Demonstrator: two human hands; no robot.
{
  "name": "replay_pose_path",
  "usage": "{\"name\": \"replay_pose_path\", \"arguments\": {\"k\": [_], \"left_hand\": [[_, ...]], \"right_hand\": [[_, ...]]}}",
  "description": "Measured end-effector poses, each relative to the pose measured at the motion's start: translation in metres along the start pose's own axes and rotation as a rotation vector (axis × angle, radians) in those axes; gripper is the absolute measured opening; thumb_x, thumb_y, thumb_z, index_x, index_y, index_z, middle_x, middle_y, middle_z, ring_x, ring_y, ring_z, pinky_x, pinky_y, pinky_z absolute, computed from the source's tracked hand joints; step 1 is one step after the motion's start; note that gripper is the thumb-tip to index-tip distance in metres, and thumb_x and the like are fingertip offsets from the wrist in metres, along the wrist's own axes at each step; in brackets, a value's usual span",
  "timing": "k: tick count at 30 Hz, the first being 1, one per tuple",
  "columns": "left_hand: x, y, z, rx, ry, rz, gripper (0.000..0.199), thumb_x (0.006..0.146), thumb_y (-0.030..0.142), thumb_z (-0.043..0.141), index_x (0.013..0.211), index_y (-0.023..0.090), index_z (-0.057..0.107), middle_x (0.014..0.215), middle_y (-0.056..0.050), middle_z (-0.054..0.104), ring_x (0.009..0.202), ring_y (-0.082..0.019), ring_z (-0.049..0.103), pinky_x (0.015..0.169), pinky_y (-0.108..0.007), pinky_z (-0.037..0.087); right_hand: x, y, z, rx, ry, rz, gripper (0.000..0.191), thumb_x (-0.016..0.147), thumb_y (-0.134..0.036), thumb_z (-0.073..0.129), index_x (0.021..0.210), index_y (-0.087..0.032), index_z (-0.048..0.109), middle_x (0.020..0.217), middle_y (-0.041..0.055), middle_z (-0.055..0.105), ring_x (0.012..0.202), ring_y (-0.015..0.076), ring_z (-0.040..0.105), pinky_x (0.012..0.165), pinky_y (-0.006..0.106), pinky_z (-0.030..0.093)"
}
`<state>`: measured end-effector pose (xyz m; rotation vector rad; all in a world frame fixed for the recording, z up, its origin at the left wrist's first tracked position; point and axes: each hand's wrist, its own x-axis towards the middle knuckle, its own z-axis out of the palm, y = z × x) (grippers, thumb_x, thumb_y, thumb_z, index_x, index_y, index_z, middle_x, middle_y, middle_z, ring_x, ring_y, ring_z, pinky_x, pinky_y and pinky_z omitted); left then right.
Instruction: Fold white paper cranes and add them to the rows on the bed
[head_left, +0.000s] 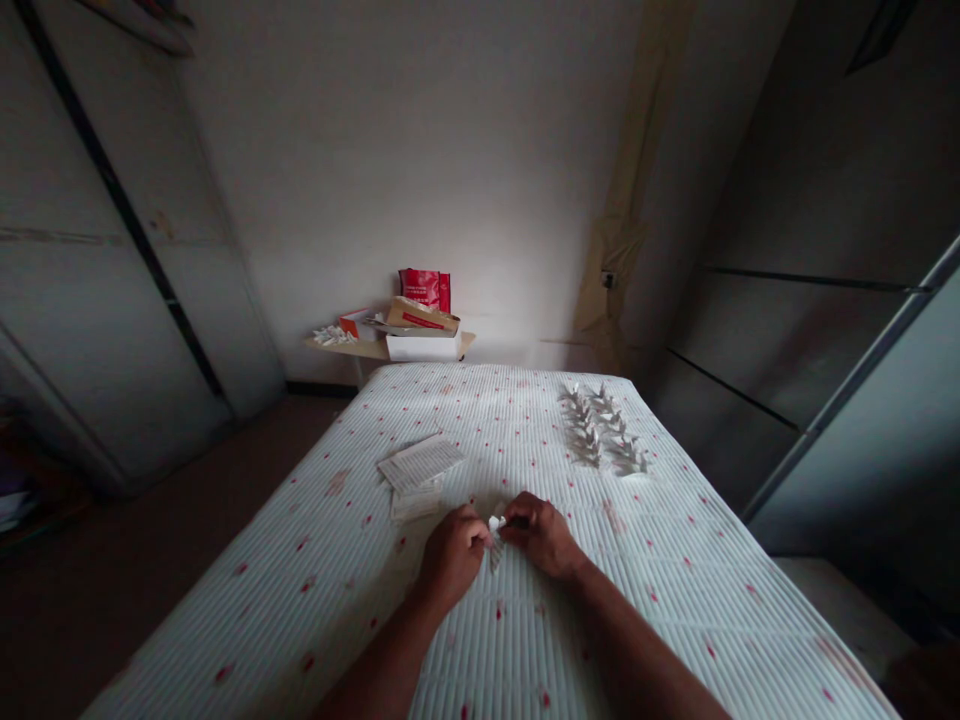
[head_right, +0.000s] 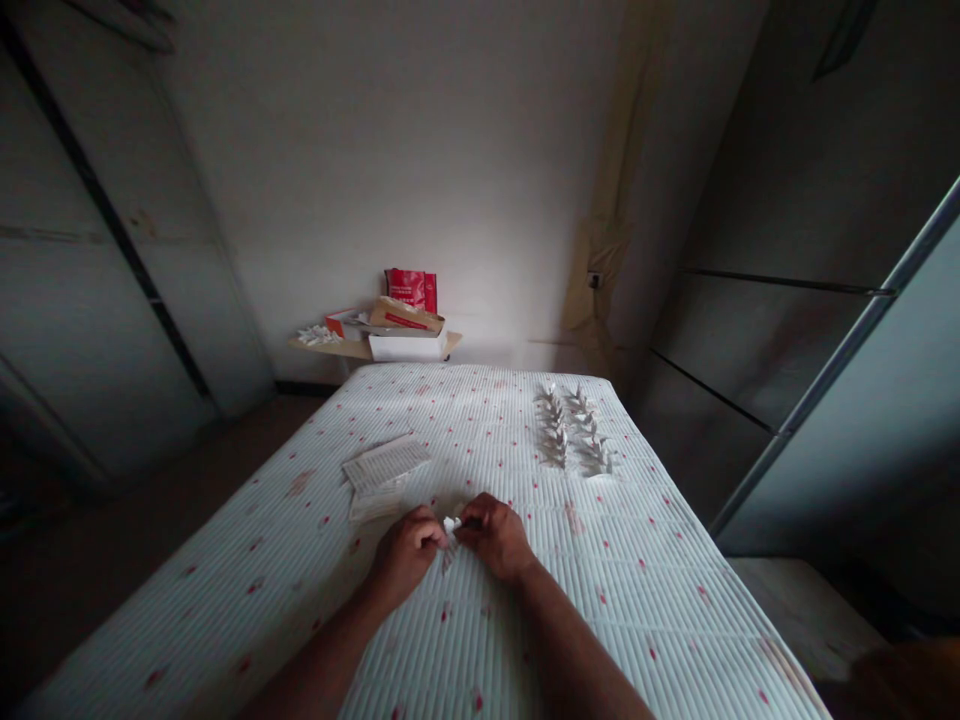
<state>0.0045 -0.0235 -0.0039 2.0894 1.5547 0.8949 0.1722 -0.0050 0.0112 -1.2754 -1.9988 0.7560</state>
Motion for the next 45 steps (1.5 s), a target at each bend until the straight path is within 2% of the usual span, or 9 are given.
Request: {"name": "replay_pose_path", "arguments": {"k": [4,8,11,16,21,24,30,35,45], "left_hand": [[0.001,-0.001,-0.001,-0.029,0.018,-0.011,0.026,0.067,0.001,0.041,0.057,0.018,0.058,0.07,0.0,0.058,0.073,-0.011,0.055,0.071,-0.021,0.039],[0.005,0.001,-0.003,-0.083,0.081,-0.076,0.019,0.066,0.005,0.047,0.07,0.018,0.059,0.073,0.001,0.06,0.072,-0.011,0.055,0.07,-0.02,0.04],[0.007,0.001,-0.001,-0.13,0.085,-0.1,0.014,0.069,0.013,0.053,0.079,0.019,0.06,0.076,0.001,0.062,0.071,-0.011,0.055,0.068,-0.02,0.041],[0.009,0.004,0.002,-0.042,0.051,-0.111,0.009,0.071,0.015,0.053,0.073,0.018,0.061,0.075,0.001,0.061,0.072,-0.012,0.054,0.068,-0.02,0.038],[0.01,0.009,-0.001,0.054,0.007,-0.082,0.009,0.072,0.02,0.054,0.064,0.017,0.058,0.07,0.002,0.055,0.07,-0.011,0.051,0.065,-0.02,0.034],[0.01,0.011,-0.003,0.068,-0.02,-0.081,0.014,0.074,0.019,0.053,0.061,0.017,0.057,0.069,0.003,0.054,0.068,-0.01,0.049,0.062,-0.019,0.032],[0.013,0.007,-0.003,0.081,-0.071,-0.096,0.02,0.073,0.016,0.05,0.054,0.016,0.054,0.062,0.004,0.05,0.064,-0.009,0.048,0.06,-0.019,0.031],[0.014,0.001,-0.002,0.065,-0.066,-0.085,0.024,0.074,0.019,0.048,0.05,0.017,0.052,0.055,0.005,0.046,0.057,-0.009,0.046,0.054,-0.02,0.029],[0.017,-0.006,-0.003,-0.018,-0.042,-0.002,0.025,0.071,0.016,0.049,0.047,0.016,0.046,0.053,0.005,0.041,0.057,-0.009,0.046,0.056,-0.021,0.03]], "right_hand": [[-0.001,0.0,0.0,-0.023,0.001,0.014,0.009,0.069,-0.016,0.06,0.075,-0.019,0.066,0.078,0.0001,0.061,0.071,0.0121,0.057,0.063,0.02,0.04],[-0.001,0.0,-0.001,-0.026,0.0,0.006,0.008,0.071,-0.019,0.059,0.075,-0.02,0.066,0.077,-0.0007,0.061,0.069,0.0117,0.056,0.061,0.02,0.039],[0.0,0.002,0.0,-0.007,-0.018,0.025,0.008,0.071,-0.02,0.059,0.075,-0.02,0.066,0.076,-0.0005,0.062,0.069,0.0123,0.056,0.061,0.021,0.039],[0.002,0.006,0.001,0.23,0.006,0.069,0.02,0.067,-0.021,0.062,0.087,-0.019,0.063,0.077,-0.0003,0.061,0.07,0.0128,0.056,0.063,0.022,0.043],[0.005,0.008,0.004,0.422,0.012,0.041,0.022,0.07,-0.029,0.06,0.088,-0.017,0.062,0.074,0.0,0.06,0.068,0.0124,0.055,0.063,0.023,0.043],[0.006,0.008,0.006,0.349,0.022,0.006,0.016,0.072,-0.028,0.059,0.082,-0.017,0.064,0.077,0.0009,0.061,0.07,0.0128,0.056,0.065,0.023,0.043],[0.004,0.004,0.004,0.138,-0.035,0.005,0.011,0.074,-0.024,0.056,0.077,-0.017,0.064,0.068,-0.0014,0.059,0.063,0.0114,0.053,0.058,0.02,0.039],[0.004,0.002,0.001,0.118,-0.059,0.025,0.011,0.074,-0.022,0.053,0.077,-0.017,0.063,0.065,-0.0021,0.059,0.062,0.011,0.052,0.057,0.019,0.036],[0.004,-0.006,-0.002,-0.004,-0.053,0.019,0.013,0.076,-0.02,0.05,0.075,-0.016,0.062,0.066,-0.0018,0.058,0.062,0.0106,0.051,0.056,0.019,0.033]]}}
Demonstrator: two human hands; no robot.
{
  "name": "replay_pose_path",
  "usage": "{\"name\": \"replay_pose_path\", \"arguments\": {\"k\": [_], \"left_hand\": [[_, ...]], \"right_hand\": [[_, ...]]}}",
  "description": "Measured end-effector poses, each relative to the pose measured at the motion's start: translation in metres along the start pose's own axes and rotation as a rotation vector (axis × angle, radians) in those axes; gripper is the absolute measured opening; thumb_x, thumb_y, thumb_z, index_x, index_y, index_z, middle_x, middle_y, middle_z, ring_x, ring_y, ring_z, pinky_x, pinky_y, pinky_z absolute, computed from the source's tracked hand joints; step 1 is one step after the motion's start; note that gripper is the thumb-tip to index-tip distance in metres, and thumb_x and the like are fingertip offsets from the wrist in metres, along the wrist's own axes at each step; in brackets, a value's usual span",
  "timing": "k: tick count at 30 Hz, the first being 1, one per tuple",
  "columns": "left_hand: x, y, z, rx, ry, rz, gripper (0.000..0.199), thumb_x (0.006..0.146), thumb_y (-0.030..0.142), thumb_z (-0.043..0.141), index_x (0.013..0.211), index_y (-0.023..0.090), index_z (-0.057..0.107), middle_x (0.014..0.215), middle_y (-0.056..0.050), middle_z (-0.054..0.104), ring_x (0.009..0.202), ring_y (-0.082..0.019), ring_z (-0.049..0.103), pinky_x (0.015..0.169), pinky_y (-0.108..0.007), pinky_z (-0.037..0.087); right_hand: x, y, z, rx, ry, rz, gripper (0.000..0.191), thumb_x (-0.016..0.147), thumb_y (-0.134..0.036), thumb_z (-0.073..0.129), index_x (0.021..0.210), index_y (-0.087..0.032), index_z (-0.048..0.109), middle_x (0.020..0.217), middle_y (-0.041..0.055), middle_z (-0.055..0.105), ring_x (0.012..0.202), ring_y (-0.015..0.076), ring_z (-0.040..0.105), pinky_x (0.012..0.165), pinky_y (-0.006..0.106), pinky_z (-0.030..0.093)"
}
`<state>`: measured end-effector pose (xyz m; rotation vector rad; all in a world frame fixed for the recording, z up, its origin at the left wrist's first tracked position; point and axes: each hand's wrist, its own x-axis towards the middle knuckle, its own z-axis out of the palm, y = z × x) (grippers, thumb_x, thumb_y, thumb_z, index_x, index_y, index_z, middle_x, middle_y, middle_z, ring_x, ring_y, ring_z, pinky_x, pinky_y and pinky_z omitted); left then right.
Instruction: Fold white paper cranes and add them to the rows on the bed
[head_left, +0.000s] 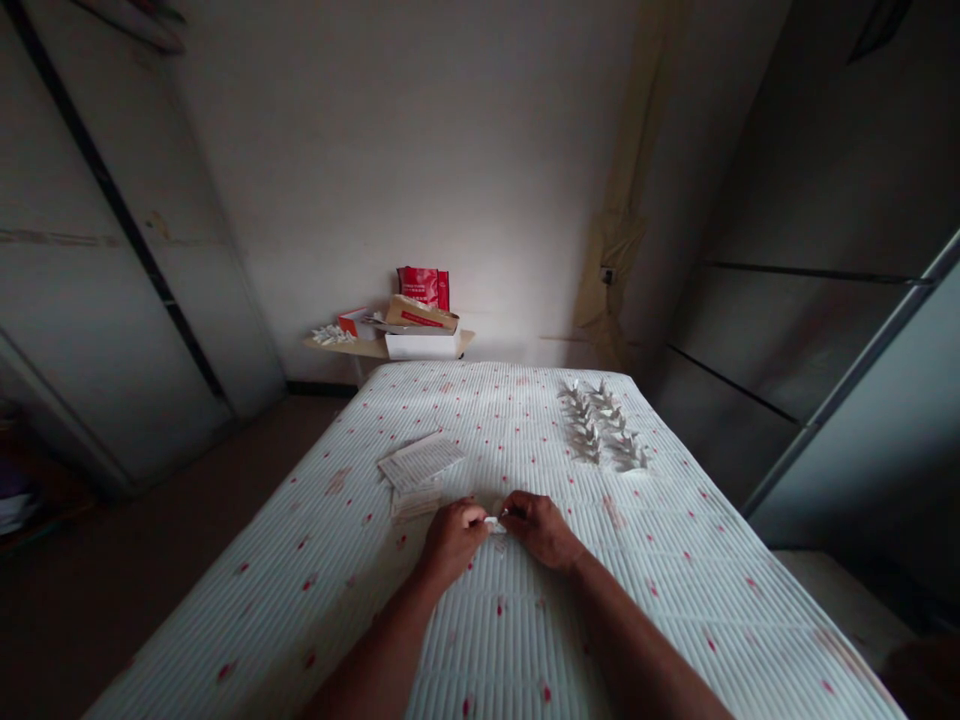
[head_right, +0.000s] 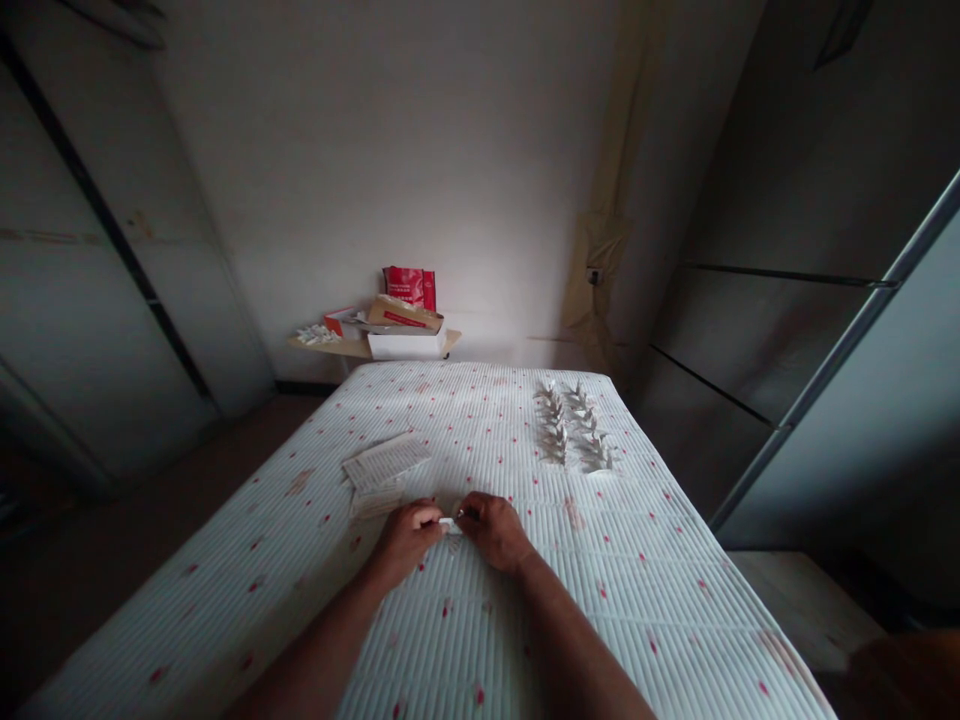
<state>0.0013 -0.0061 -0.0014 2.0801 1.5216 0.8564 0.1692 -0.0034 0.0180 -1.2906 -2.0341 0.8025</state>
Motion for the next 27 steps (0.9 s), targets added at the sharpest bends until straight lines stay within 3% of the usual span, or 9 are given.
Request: {"name": "replay_pose_path", "arguments": {"k": [10,15,20,27], "left_hand": [[-0.003,0.002,0.0,0.152,0.038,-0.022,0.02,0.068,0.009,0.049,0.05,0.016,0.052,0.066,0.001,0.05,0.068,-0.011,0.051,0.066,-0.021,0.036],[-0.005,-0.003,-0.001,0.119,0.021,0.048,0.02,0.07,0.009,0.047,0.055,0.016,0.058,0.072,-0.001,0.054,0.074,-0.012,0.054,0.07,-0.021,0.037],[-0.006,-0.001,-0.002,0.103,0.023,0.031,0.018,0.069,0.01,0.048,0.058,0.016,0.06,0.074,-0.001,0.056,0.074,-0.012,0.054,0.07,-0.022,0.038],[-0.007,0.014,-0.006,0.138,0.026,0.01,0.024,0.078,0.025,0.05,0.058,0.016,0.057,0.068,0.001,0.053,0.065,-0.01,0.051,0.062,-0.02,0.034]], "right_hand": [[0.0,-0.001,-0.001,-0.045,0.001,-0.016,0.013,0.074,-0.015,0.049,0.074,-0.016,0.062,0.065,-0.001,0.057,0.062,0.0105,0.05,0.055,0.018,0.032],[0.0,-0.001,0.001,0.022,-0.014,-0.027,0.012,0.069,-0.013,0.05,0.073,-0.016,0.061,0.065,-0.0017,0.056,0.061,0.0103,0.049,0.056,0.018,0.033],[0.001,0.001,0.005,0.034,-0.024,-0.003,0.011,0.064,-0.012,0.052,0.07,-0.017,0.06,0.063,-0.003,0.054,0.059,0.0096,0.047,0.054,0.018,0.032],[0.003,0.006,0.007,0.016,-0.011,-0.014,0.007,0.066,-0.015,0.054,0.069,-0.017,0.06,0.062,-0.0035,0.054,0.057,0.0093,0.047,0.054,0.018,0.032]]}}
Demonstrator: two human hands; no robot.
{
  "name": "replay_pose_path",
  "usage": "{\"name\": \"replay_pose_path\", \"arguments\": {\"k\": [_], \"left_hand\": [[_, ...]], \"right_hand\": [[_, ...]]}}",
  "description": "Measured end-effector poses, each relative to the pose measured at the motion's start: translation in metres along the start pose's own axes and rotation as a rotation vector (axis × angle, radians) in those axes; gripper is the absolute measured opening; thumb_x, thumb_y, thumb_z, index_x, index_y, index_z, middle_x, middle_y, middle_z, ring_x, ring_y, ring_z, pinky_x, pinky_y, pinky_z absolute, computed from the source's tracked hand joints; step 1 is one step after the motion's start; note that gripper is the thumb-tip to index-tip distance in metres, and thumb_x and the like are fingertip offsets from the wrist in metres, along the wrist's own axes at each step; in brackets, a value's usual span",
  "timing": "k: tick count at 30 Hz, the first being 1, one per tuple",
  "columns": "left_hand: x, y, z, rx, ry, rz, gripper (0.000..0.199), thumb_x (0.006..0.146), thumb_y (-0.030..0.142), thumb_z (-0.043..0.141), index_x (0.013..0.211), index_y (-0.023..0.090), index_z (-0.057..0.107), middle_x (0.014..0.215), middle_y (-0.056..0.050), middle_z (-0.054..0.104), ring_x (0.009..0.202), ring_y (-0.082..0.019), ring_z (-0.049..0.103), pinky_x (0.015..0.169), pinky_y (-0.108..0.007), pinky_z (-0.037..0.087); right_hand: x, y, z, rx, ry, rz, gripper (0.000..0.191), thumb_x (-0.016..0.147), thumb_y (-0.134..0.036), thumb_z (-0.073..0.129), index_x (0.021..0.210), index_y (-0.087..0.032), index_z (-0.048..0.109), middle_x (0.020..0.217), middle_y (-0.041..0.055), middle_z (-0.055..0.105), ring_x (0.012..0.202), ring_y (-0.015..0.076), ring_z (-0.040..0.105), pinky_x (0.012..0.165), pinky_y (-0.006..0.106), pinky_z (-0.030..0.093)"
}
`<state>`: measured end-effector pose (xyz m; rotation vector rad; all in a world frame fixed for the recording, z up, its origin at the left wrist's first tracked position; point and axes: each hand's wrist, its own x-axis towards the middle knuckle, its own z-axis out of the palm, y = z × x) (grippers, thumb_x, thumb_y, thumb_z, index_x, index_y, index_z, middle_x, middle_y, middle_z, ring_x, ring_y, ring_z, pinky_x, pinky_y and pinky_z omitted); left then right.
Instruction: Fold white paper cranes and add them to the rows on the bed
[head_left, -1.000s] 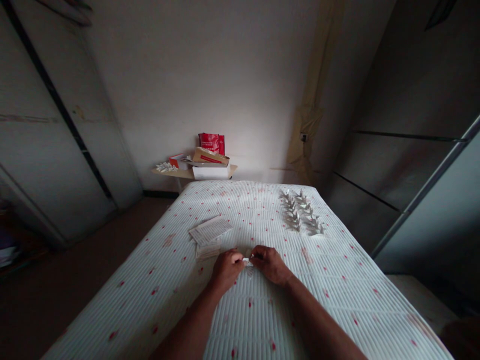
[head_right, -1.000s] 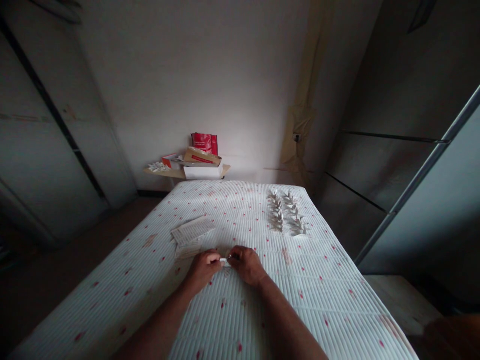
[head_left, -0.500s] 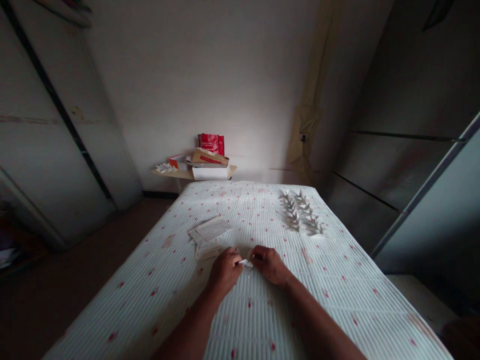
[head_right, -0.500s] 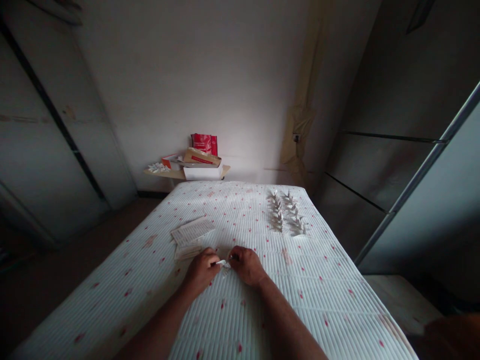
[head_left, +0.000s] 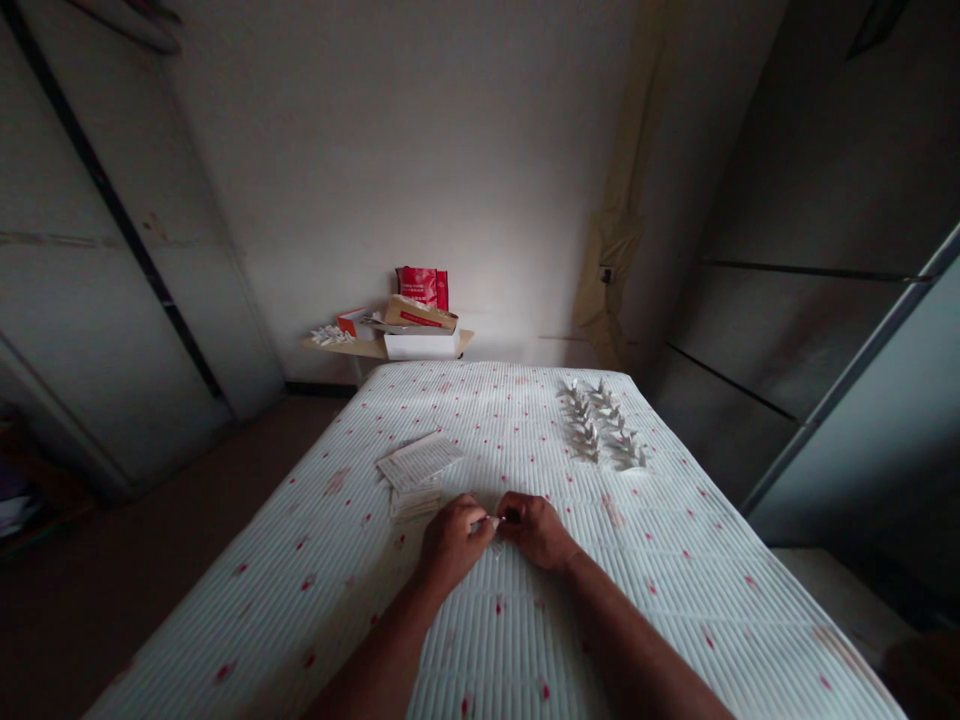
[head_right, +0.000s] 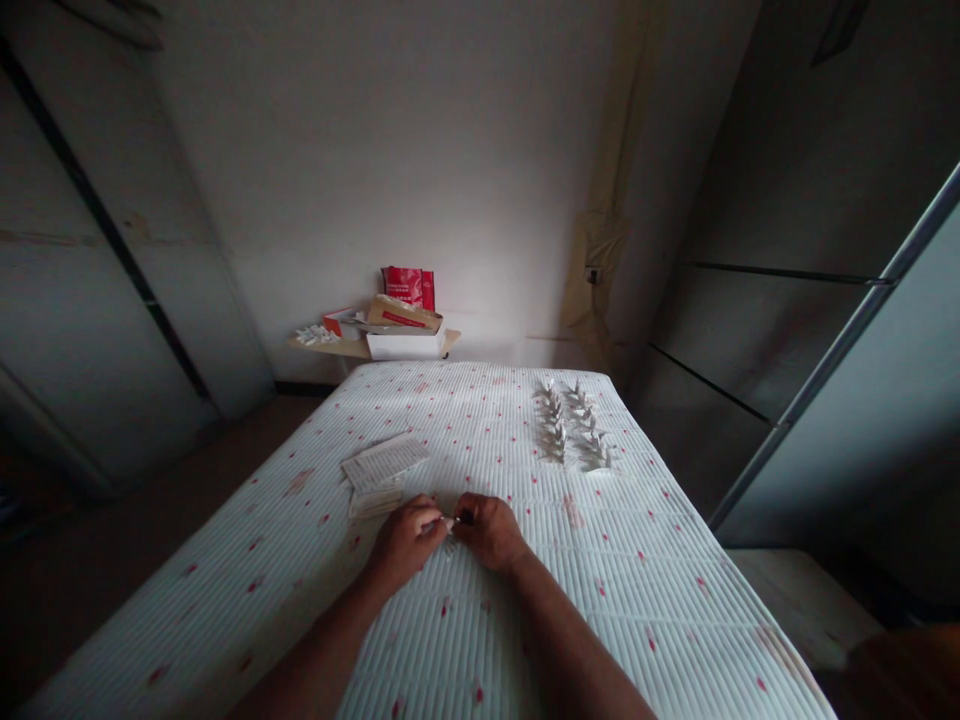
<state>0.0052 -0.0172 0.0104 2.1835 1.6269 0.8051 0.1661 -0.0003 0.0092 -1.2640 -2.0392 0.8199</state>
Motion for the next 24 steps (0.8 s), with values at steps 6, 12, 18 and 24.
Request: {"name": "replay_pose_path", "arguments": {"k": [6,12,18,24], "left_hand": [[0.004,0.0,0.006,0.044,0.061,-0.077,0.021,0.075,0.017,0.048,0.057,0.015,0.057,0.066,0.001,0.054,0.061,-0.009,0.05,0.06,-0.021,0.032],[0.005,-0.005,0.013,-0.099,0.107,-0.045,0.017,0.066,0.006,0.046,0.065,0.017,0.058,0.066,0.002,0.058,0.067,-0.011,0.053,0.063,-0.02,0.035],[0.005,-0.003,0.014,-0.243,0.128,-0.024,0.023,0.063,0.005,0.047,0.076,0.018,0.06,0.068,0.003,0.06,0.064,-0.01,0.053,0.061,-0.019,0.038],[0.006,-0.001,0.013,-0.225,0.154,-0.025,0.014,0.071,0.015,0.048,0.064,0.016,0.06,0.064,0.0,0.062,0.064,-0.012,0.056,0.062,-0.021,0.04]], "right_hand": [[-0.001,-0.004,-0.001,-0.032,0.012,0.006,0.008,0.067,-0.014,0.053,0.068,-0.017,0.061,0.063,-0.0027,0.057,0.059,0.0096,0.049,0.055,0.018,0.032],[-0.002,-0.009,-0.002,-0.041,0.03,0.031,0.009,0.066,-0.012,0.053,0.067,-0.017,0.06,0.061,-0.0027,0.056,0.058,0.0095,0.049,0.053,0.018,0.031],[0.0,-0.005,-0.001,-0.04,0.041,0.042,0.008,0.066,-0.012,0.054,0.067,-0.017,0.06,0.06,-0.0036,0.056,0.056,0.0086,0.048,0.052,0.017,0.03],[0.0,-0.004,0.0,-0.048,0.051,0.05,0.007,0.067,-0.014,0.054,0.067,-0.017,0.06,0.06,-0.0033,0.057,0.056,0.0088,0.049,0.052,0.017,0.031]]}}
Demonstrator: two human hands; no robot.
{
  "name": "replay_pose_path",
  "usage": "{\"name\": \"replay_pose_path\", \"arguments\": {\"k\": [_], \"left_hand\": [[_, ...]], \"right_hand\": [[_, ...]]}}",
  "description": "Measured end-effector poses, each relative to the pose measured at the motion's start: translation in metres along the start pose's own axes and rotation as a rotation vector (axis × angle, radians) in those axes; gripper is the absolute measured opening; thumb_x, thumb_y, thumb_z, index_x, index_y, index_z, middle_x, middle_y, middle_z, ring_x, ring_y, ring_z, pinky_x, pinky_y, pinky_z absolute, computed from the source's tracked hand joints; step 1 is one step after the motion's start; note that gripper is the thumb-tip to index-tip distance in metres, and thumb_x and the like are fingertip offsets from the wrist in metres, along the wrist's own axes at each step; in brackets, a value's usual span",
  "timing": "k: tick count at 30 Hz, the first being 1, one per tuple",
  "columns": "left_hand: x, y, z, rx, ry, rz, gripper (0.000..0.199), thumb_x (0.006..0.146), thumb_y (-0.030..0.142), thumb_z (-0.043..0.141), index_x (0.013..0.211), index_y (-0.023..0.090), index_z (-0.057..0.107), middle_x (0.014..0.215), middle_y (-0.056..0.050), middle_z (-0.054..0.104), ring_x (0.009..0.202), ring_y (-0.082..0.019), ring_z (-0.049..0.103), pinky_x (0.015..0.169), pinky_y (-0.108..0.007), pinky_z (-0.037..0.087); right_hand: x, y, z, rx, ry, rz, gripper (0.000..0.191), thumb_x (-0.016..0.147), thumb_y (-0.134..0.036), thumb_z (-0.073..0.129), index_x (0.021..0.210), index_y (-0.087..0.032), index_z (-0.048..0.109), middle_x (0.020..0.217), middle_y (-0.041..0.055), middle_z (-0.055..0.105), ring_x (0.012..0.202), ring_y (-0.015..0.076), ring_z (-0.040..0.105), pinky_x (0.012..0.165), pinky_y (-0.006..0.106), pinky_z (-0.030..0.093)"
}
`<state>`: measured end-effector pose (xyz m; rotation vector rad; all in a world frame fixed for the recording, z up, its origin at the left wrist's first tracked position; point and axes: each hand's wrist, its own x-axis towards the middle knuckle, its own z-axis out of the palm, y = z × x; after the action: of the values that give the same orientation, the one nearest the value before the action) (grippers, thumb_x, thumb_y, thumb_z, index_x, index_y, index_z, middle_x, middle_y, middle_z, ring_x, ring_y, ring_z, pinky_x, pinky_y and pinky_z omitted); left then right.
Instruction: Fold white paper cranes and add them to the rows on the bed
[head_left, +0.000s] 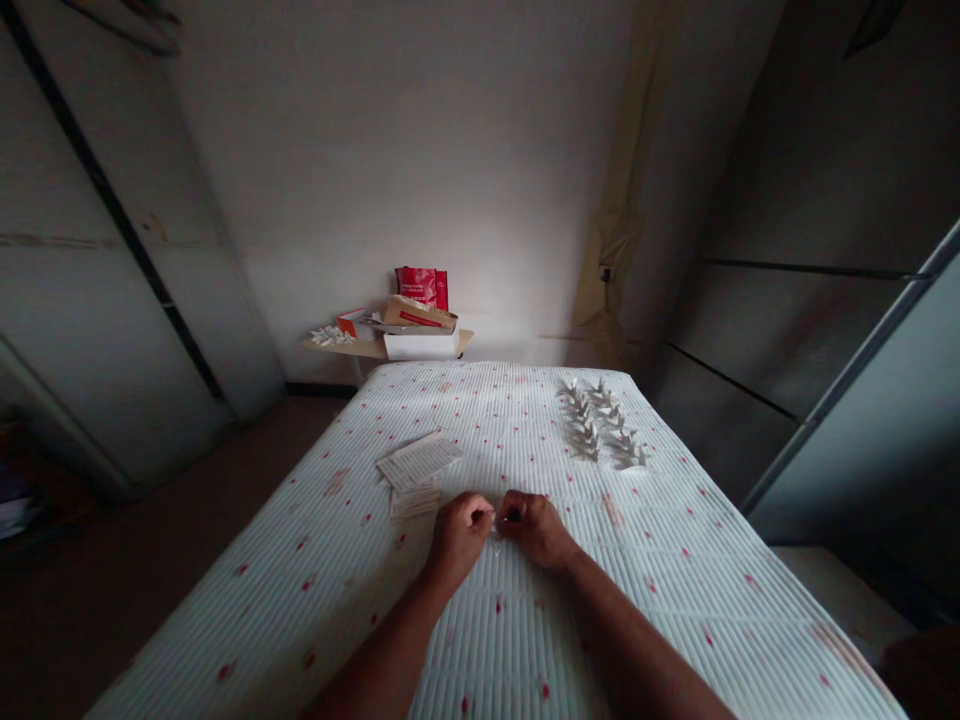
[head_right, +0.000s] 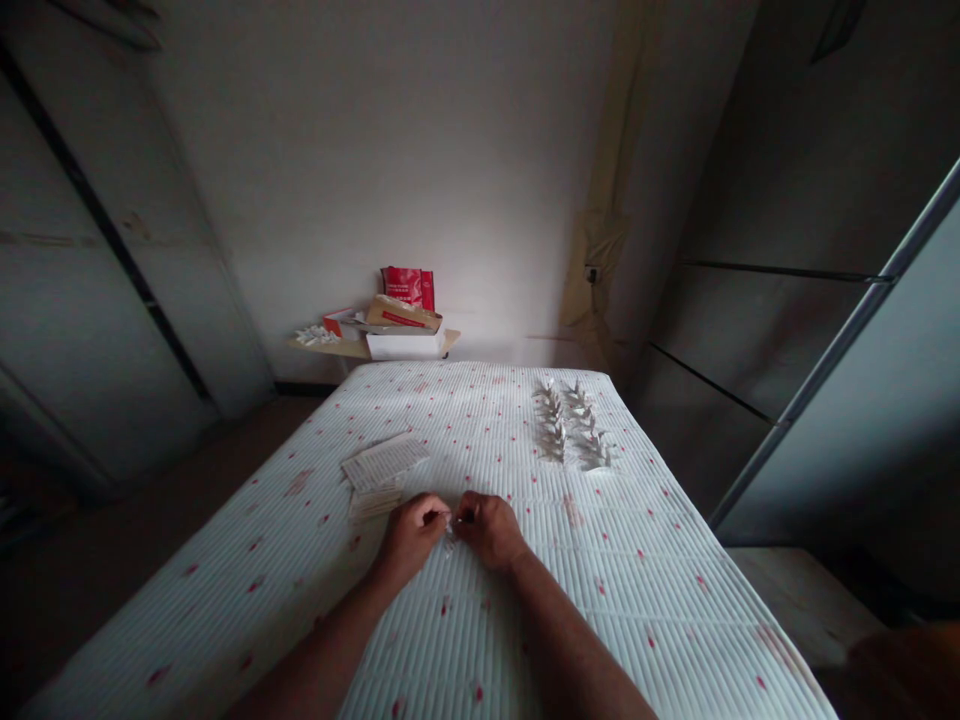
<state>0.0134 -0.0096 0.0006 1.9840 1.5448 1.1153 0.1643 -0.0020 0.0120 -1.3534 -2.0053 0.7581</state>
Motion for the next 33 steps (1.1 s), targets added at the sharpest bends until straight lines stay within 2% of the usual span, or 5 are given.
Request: {"name": "replay_pose_path", "arguments": {"k": [4,8,13,19,33], "left_hand": [[-0.001,-0.005,0.001,0.021,-0.005,-0.029,0.018,0.072,0.013,0.046,0.069,0.017,0.063,0.066,0.0,0.065,0.065,-0.012,0.058,0.064,-0.021,0.042],[-0.002,-0.009,-0.002,-0.008,-0.065,0.045,0.029,0.071,0.006,0.043,0.083,0.018,0.067,0.084,-0.003,0.069,0.079,-0.012,0.061,0.074,-0.022,0.045],[-0.002,-0.007,-0.008,0.078,-0.128,0.069,0.028,0.071,0.004,0.043,0.075,0.017,0.068,0.075,-0.003,0.068,0.073,-0.013,0.061,0.07,-0.023,0.045],[-0.003,-0.004,-0.013,0.137,-0.18,0.09,0.027,0.066,0.003,0.048,0.076,0.016,0.069,0.07,-0.003,0.065,0.066,-0.013,0.059,0.066,-0.023,0.044],[-0.001,-0.013,-0.012,0.322,-0.291,0.2,0.021,0.079,0.01,0.046,0.073,0.018,0.065,0.075,-0.002,0.056,0.07,-0.012,0.054,0.066,-0.021,0.039]], "right_hand": [[0.0,-0.001,0.0,-0.004,-0.008,0.014,0.01,0.066,-0.012,0.053,0.068,-0.017,0.061,0.062,-0.0031,0.058,0.058,0.0088,0.051,0.052,0.017,0.032],[0.0,0.0,-0.001,0.005,-0.013,0.008,0.008,0.067,-0.013,0.055,0.068,-0.017,0.061,0.063,-0.0033,0.058,0.058,0.0089,0.05,0.053,0.017,0.032],[0.001,0.002,0.0,0.037,-0.027,0.019,0.006,0.068,-0.014,0.056,0.068,-0.017,0.061,0.061,-0.0033,0.058,0.057,0.0089,0.049,0.051,0.017,0.032],[0.001,0.001,0.001,0.036,-0.005,-0.002,0.006,0.066,-0.011,0.056,0.066,-0.016,0.06,0.059,-0.0041,0.055,0.056,0.0082,0.047,0.051,0.017,0.03],[-0.001,0.0,-0.001,0.065,-0.008,0.0,0.007,0.068,-0.012,0.055,0.067,-0.017,0.061,0.06,-0.0037,0.056,0.058,0.009,0.05,0.052,0.017,0.032]]}}
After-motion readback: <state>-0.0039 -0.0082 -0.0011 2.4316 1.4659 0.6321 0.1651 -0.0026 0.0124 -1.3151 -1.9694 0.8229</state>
